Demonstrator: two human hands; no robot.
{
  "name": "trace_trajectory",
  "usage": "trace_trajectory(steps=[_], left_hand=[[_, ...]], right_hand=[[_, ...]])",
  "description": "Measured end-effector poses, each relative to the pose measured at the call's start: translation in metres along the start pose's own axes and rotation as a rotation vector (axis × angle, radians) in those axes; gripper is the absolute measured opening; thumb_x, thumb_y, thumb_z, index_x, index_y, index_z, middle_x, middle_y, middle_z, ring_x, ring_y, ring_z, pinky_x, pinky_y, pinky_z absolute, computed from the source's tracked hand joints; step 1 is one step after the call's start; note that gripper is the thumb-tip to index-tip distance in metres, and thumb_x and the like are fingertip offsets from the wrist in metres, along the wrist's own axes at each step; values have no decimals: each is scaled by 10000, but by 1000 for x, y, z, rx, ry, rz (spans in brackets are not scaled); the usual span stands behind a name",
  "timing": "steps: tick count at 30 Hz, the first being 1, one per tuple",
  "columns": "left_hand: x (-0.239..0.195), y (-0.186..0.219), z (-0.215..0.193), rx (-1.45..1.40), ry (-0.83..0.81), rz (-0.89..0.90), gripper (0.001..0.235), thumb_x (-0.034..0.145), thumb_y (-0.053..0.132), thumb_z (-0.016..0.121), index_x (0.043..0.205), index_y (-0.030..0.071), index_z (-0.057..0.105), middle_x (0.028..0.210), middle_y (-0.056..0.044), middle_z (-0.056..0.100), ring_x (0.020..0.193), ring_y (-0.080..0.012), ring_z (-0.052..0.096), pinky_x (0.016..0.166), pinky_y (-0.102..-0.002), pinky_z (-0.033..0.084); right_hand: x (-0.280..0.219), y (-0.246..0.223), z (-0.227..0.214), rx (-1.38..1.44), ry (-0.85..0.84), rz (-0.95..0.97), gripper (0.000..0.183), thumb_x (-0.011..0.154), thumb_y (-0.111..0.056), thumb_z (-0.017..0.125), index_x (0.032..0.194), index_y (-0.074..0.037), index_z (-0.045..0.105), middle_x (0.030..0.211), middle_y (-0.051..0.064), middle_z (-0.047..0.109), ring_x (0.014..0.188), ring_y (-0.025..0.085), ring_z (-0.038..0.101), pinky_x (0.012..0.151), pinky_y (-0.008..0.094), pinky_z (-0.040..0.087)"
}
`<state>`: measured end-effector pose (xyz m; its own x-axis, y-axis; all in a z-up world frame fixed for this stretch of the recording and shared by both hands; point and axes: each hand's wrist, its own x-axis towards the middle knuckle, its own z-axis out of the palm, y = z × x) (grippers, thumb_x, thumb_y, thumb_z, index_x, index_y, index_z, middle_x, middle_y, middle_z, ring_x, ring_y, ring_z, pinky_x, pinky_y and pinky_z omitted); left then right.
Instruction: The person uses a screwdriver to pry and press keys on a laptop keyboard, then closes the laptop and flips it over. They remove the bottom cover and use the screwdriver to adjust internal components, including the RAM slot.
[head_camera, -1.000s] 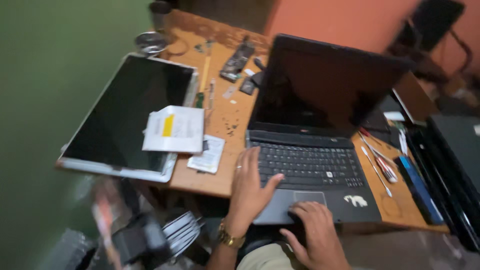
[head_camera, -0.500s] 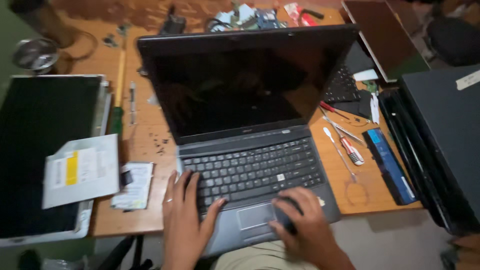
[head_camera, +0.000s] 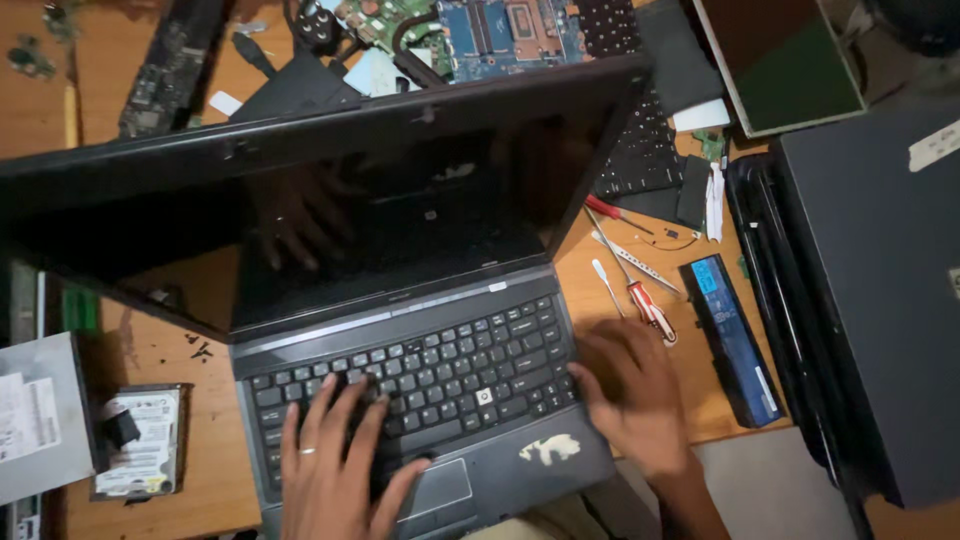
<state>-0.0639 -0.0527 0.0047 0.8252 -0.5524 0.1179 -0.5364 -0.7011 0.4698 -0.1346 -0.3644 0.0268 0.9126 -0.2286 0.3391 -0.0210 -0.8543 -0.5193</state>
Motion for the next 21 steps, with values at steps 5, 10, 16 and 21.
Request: trace_trajectory(steps=[5,10,16,21], left_hand=[[24,13,-1,38,-170,101,884,736,572,712,1330,-62,550,1487,-226,461,1455,-399,314,1155,-682,154],[40,27,1,53,-207,53,958,753,602,674,1380,-96,479,1498,-263,430,1449,-403,308,1160,-645,163],[44,32,3,72,-186,45,944,803,588,642,1387,-125,441,1473,-295,435,1432,-444,331,1158,-645,147],[44,36,1,45,-138,32,910,826,574,636,1366,-134,451,1448,-294,456,1416,-427,350,1147,-624,146]], right_hand=[[22,6,-4,45,-20,-77,276,790,5,748,1056,-51,696,1108,101,662,1087,332,631,956,439,513],[41,4,-6,64,-75,-124,355,760,41,721,1101,-54,701,1130,116,656,1098,331,632,940,436,510],[55,7,-5,31,-149,-171,452,752,76,689,1185,-52,685,1116,118,656,1102,334,624,942,431,494],[57,9,1,40,-158,-150,367,807,26,702,1160,-67,672,1147,119,644,1107,325,629,948,424,507]])
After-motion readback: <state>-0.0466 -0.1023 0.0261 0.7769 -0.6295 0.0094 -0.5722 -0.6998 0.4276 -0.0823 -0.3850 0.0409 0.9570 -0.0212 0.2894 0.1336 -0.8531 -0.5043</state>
